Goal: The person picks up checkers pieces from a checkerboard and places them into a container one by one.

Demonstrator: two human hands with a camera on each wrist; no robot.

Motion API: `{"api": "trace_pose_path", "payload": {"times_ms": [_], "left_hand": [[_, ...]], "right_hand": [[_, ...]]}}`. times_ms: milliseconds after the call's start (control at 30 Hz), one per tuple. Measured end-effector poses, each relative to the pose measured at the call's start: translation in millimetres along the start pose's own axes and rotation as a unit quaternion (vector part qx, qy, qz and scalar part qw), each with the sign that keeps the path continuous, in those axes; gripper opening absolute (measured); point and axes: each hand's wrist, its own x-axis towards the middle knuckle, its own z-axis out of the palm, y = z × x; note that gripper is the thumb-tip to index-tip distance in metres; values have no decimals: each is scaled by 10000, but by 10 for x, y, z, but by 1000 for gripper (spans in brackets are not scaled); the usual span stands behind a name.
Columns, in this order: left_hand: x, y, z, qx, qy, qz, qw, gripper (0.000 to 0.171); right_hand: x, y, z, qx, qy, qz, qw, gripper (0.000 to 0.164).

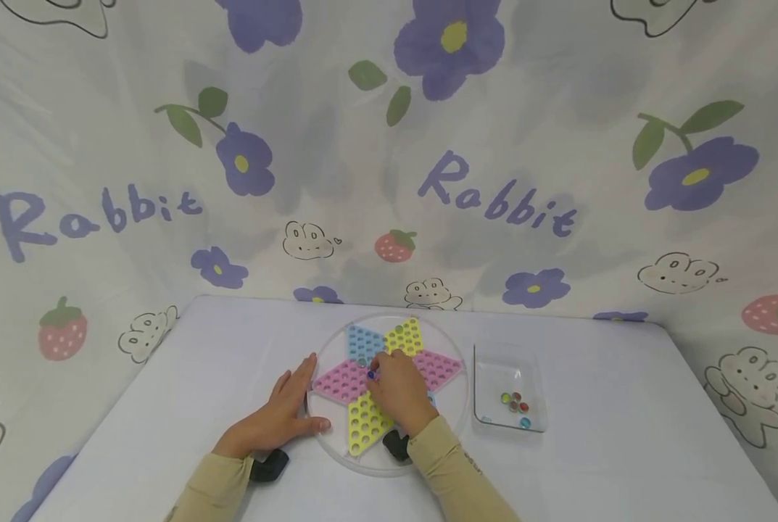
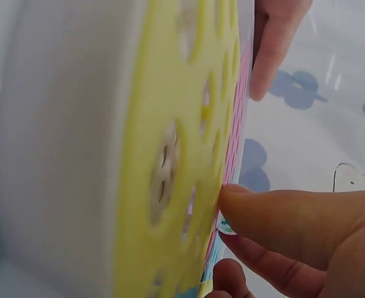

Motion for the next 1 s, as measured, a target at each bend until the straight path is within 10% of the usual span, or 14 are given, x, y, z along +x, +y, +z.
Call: {"api": "trace_pose_path", "payload": {"times_ms": [1000], "left_hand": [[-36, -9, 0, -70, -15, 121, 9999, 114]], "right_hand": [[-74, 20, -11, 252, 309, -195, 9990, 16]]}}
